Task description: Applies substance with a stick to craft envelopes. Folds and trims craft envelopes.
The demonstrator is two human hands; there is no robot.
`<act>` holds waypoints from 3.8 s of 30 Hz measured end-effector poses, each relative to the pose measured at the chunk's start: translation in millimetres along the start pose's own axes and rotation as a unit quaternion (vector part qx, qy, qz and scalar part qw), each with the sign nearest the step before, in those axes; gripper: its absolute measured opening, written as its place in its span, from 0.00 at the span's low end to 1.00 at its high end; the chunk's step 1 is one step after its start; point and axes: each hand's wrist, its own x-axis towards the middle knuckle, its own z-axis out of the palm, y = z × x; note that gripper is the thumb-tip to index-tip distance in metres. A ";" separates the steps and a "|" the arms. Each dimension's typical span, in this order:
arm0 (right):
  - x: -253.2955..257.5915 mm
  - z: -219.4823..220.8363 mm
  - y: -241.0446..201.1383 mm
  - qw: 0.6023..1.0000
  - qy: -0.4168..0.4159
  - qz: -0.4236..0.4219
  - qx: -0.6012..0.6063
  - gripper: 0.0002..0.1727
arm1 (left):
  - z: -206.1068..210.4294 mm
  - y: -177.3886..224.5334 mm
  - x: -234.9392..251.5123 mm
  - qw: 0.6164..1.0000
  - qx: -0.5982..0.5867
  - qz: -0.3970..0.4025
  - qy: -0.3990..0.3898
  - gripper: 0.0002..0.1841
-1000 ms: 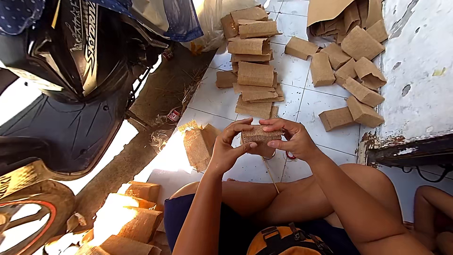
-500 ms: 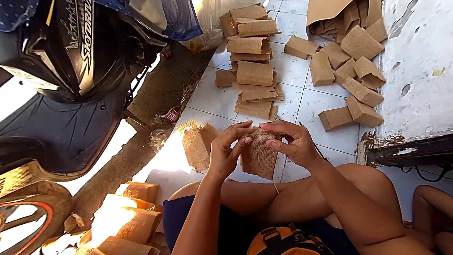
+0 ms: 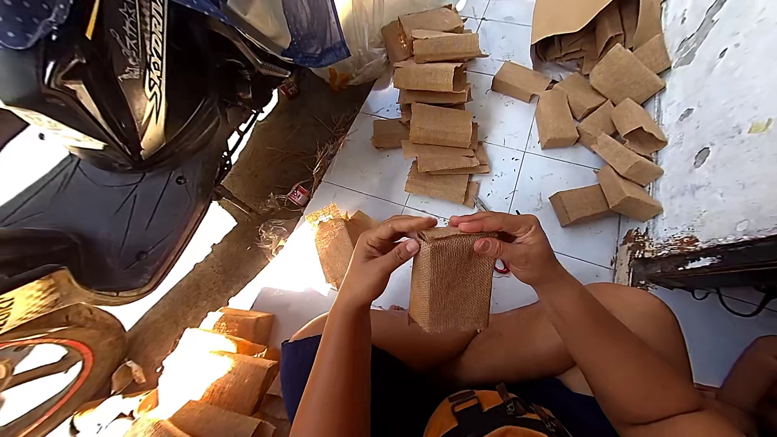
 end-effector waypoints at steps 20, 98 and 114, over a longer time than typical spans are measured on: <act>-0.7 6.6 0.7 1.000 -0.002 -0.011 0.019 0.10 | 8.7 8.8 -2.2 0.995 0.065 0.071 -0.002 0.10; 2.5 20.4 -3.9 0.983 0.099 0.142 -0.060 0.08 | 24.3 -7.0 -1.1 0.975 0.016 -0.217 0.046 0.26; 13.8 15.2 -15.4 0.978 0.062 0.178 -0.089 0.15 | 32.3 -2.5 0.5 0.979 0.030 -0.195 0.051 0.35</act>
